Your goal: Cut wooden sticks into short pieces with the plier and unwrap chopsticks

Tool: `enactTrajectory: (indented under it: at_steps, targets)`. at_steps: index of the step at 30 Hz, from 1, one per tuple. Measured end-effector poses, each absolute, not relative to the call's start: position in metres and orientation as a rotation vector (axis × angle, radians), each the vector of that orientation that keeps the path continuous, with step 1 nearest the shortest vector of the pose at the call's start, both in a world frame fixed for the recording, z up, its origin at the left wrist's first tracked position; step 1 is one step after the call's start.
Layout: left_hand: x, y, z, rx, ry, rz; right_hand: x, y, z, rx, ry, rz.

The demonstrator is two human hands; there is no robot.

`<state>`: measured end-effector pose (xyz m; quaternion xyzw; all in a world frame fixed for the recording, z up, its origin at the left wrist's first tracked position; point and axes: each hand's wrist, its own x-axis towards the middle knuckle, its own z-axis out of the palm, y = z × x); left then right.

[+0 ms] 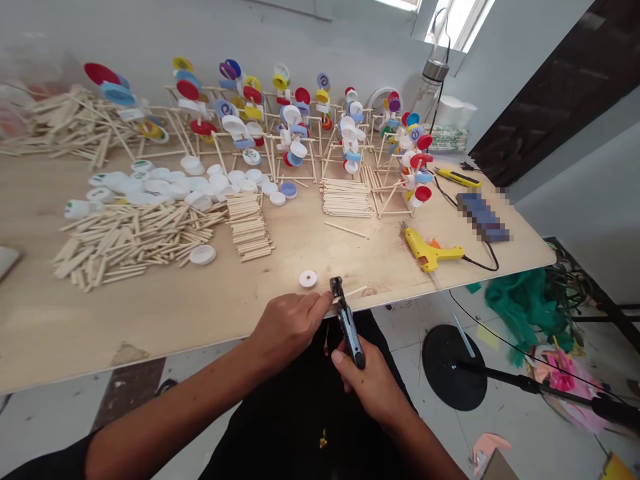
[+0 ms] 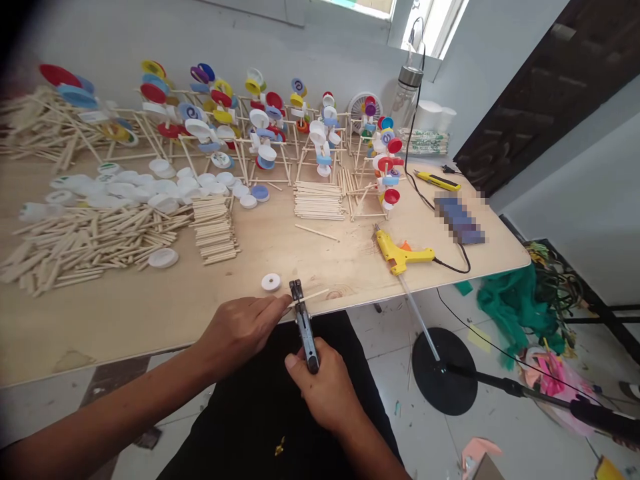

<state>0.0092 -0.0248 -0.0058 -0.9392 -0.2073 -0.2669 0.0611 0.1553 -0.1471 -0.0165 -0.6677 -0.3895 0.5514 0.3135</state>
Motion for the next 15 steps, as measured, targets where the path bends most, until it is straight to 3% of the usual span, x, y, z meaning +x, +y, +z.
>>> enactTrajectory:
  at_steps: [11, 15]
  targets:
    - [0.007, -0.023, -0.006, -3.064, -0.67, -0.878, 0.157, -0.151, -0.008, -1.82, -1.139, 1.406]
    - [0.005, -0.02, 0.0, -2.94, -0.568, -0.905, 0.158, -0.152, 0.001, -1.704, -1.087, 1.536]
